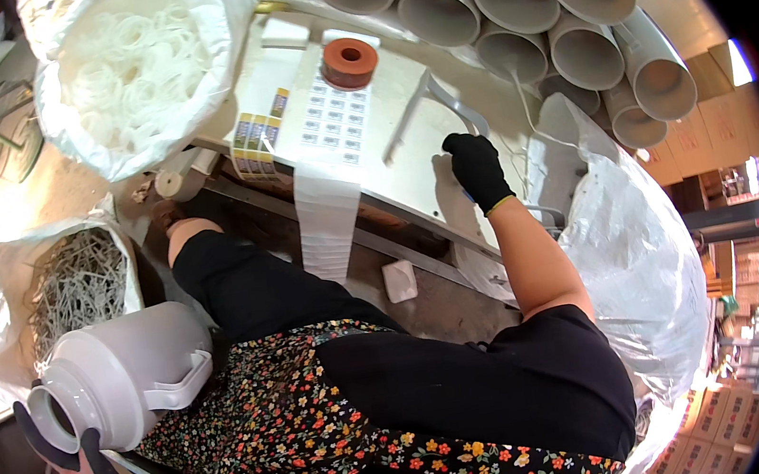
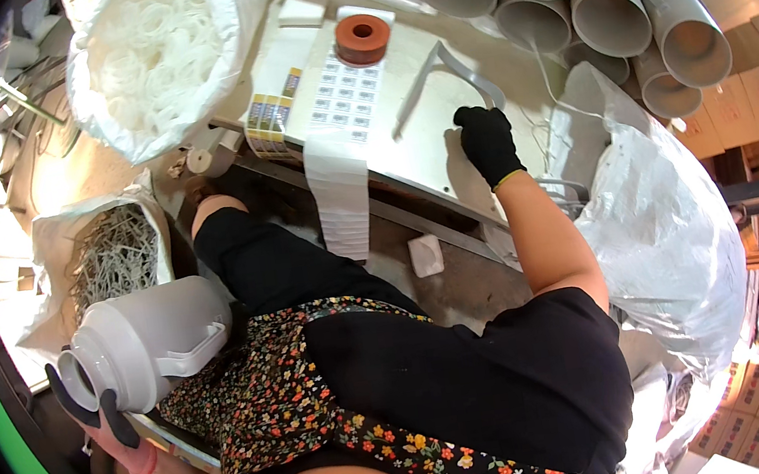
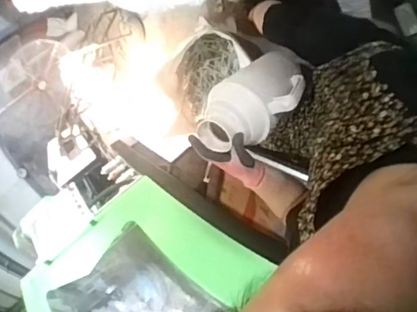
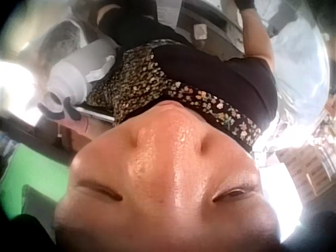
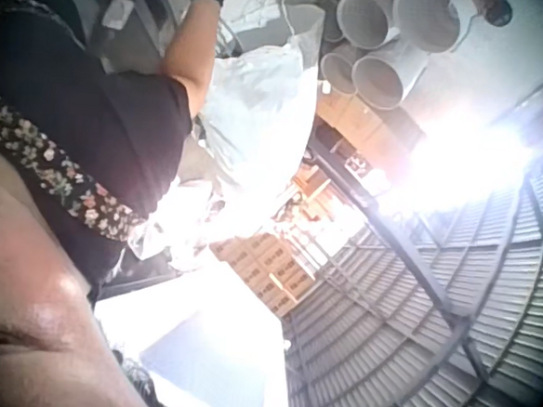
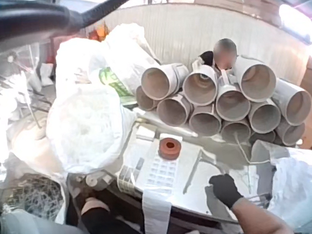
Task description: The person applies adhesive labels to white plastic jugs in a repetitive assembly line process. They pick up a jug, tear a label from a roll, and smooth it onto the container's surface before placing it aside. The task involves handling multiple jugs and a continuous roll of labels.
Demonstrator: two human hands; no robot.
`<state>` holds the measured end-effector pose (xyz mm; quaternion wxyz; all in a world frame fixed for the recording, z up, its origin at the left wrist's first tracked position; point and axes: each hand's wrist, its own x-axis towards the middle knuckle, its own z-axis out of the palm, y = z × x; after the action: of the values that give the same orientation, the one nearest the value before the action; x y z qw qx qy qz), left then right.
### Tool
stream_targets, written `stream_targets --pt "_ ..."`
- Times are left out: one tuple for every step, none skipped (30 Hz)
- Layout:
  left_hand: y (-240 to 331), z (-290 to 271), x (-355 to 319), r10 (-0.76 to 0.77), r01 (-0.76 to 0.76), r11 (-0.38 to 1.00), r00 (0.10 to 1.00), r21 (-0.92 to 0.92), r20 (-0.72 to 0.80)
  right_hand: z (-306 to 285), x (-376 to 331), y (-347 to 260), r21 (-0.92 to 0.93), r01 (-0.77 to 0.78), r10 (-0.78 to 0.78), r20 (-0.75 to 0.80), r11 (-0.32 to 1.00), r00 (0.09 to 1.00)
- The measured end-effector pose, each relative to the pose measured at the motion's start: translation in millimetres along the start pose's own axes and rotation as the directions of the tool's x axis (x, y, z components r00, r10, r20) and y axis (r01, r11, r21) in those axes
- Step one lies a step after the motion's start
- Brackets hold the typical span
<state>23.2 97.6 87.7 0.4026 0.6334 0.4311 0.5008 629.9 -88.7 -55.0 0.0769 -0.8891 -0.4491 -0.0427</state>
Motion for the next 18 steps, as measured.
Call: stream_targets --pt "-0.7 -5.7 -2.3 0.010 -0.011 0.999 1.000 0.043 0.021 3.5 2.9 0.3 0.086 -0.018 0.025 -0.077 0.996 0.997" --pt "-0.9 -7.8 -7.4 -0.001 0.000 0.999 1.000 0.041 0.010 6.5 12.0 -11.2 0.301 -0.034 0.078 -0.134 0.953 0.988" --pt "-1.2 -8.1 -13.9 -0.012 0.012 0.999 1.000 0.039 -0.001 11.3 23.3 -26.6 0.503 -0.035 0.140 -0.172 0.864 0.975" --pt "-2.7 -9.9 -19.5 -0.023 0.023 0.999 1.000 0.038 -0.013 15.5 35.5 -43.7 0.681 -0.022 0.207 -0.190 0.732 0.960" --pt "-5.9 -13.8 -24.3 0.018 -0.018 0.994 1.000 0.105 0.001 19.0 52.2 -63.5 0.847 -0.190 0.312 0.030 0.497 0.950" --pt "-7.8 -15.3 -30.1 0.027 -0.024 0.990 0.999 0.137 -0.018 21.1 59.1 -78.0 0.913 -0.271 0.293 0.180 0.306 0.939" --pt "-10.1 -15.4 -34.7 0.024 -0.021 0.992 1.000 0.121 -0.020 22.9 66.4 -92.7 0.927 -0.359 0.237 0.326 0.111 0.915" --pt "-11.3 -17.6 -39.1 0.023 -0.019 0.993 0.999 0.112 -0.031 25.6 75.2 -113.1 0.888 -0.453 0.139 0.460 -0.079 0.877" --pt "-11.5 -20.4 -43.3 0.020 -0.013 0.989 0.999 0.145 -0.041 25.2 76.9 -138.5 0.943 -0.330 0.060 0.332 -0.035 0.941" --pt "-14.0 -23.7 -45.8 0.018 -0.008 0.993 0.996 0.117 -0.085 -13.8 62.4 -184.6 0.965 -0.260 0.076 0.257 0.030 0.964" --pt "-12.0 -26.3 -49.6 0.018 -0.009 0.991 0.998 0.130 -0.064 -48.5 45.7 -223.7 0.983 -0.184 -0.033 0.184 0.024 0.982" --pt "-10.4 -22.8 -58.4 0.065 -0.058 0.996 0.992 0.073 -0.106 -73.3 27.7 -258.7 0.993 -0.120 -0.144 0.118 0.000 0.982" --pt "3.3 -17.8 -62.7 0.009 0.001 0.994 0.996 0.112 -0.085 -87.5 12.0 -285.5 0.999 -0.033 -0.219 0.032 -0.002 0.975" --pt "3.5 -24.3 -70.0 0.069 -0.065 0.984 0.997 0.168 -0.019 -97.6 -2.3 -309.8 0.999 0.050 -0.290 -0.054 -0.021 0.956" --pt "7.1 -17.3 -71.2 0.118 -0.121 0.989 0.992 0.082 0.037 -110.4 -16.1 -333.6 0.995 0.049 -0.351 -0.077 -0.088 0.933" --pt "15.7 -13.9 -77.2 0.103 -0.105 0.994 0.994 0.043 0.037 -121.2 -26.4 -355.3 0.987 0.036 -0.407 -0.098 -0.157 0.908" --pt "16.1 -17.6 -83.4 0.168 -0.170 0.985 0.984 0.028 0.059 -126.7 -36.0 -378.4 0.933 -0.064 -0.451 -0.110 -0.354 0.886" --pt "14.0 -20.2 -86.9 0.238 -0.239 0.971 0.968 0.003 0.084 -130.9 -42.6 -399.5 0.837 -0.159 -0.477 -0.132 -0.523 0.869"
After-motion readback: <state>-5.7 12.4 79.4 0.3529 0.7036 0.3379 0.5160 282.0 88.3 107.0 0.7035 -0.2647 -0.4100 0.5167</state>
